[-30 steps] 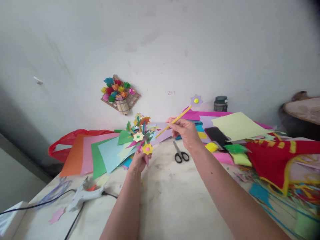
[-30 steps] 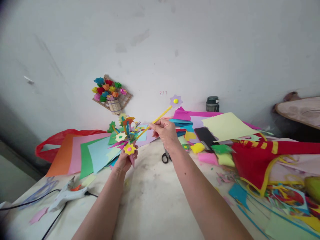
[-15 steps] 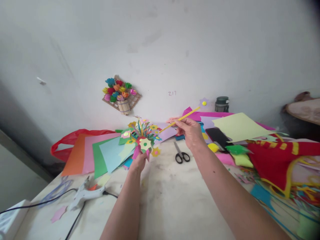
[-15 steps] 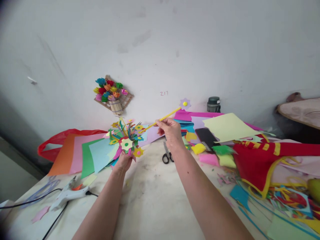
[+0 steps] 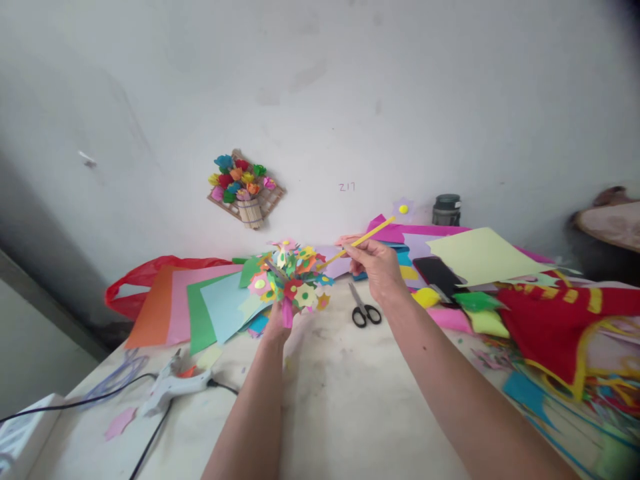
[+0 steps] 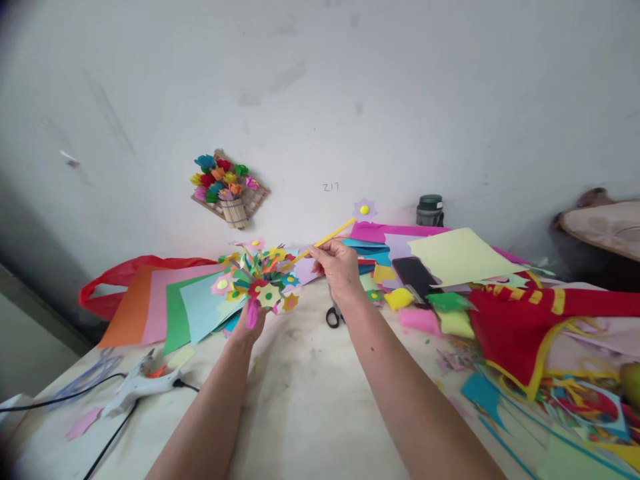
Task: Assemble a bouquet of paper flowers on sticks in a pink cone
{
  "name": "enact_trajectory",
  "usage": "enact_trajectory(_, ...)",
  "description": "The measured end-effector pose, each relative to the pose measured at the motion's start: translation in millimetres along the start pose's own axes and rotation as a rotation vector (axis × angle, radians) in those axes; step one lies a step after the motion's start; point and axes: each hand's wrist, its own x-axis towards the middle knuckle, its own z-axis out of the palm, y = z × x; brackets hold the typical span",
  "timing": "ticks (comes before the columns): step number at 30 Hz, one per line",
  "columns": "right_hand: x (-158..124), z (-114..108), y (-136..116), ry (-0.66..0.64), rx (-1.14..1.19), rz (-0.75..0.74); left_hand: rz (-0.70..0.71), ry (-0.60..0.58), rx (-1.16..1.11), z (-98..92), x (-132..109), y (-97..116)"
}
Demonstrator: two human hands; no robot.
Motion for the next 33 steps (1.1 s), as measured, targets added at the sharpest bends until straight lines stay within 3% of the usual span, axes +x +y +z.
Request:
enact_trajectory(7,-1,2,2,-0.013,-0.026,-0.007,0.03,0.018,-0.13,0.6,0,-2)
enact_trajectory(17,-5,9,15,-0.039,-0.11,-0.055,0.041,0.043,-0.144,8.1,-3,6)
enact_trajectory(25,-7,14,16,0.017,-0.201,-0.075,0.043,0.064,-0.004,15.7,-5,9)
enact_trajectory(33,-7,15,18,0.04,-0.381,-0.356,0.062,0.045,0.01,13.9,-2,5)
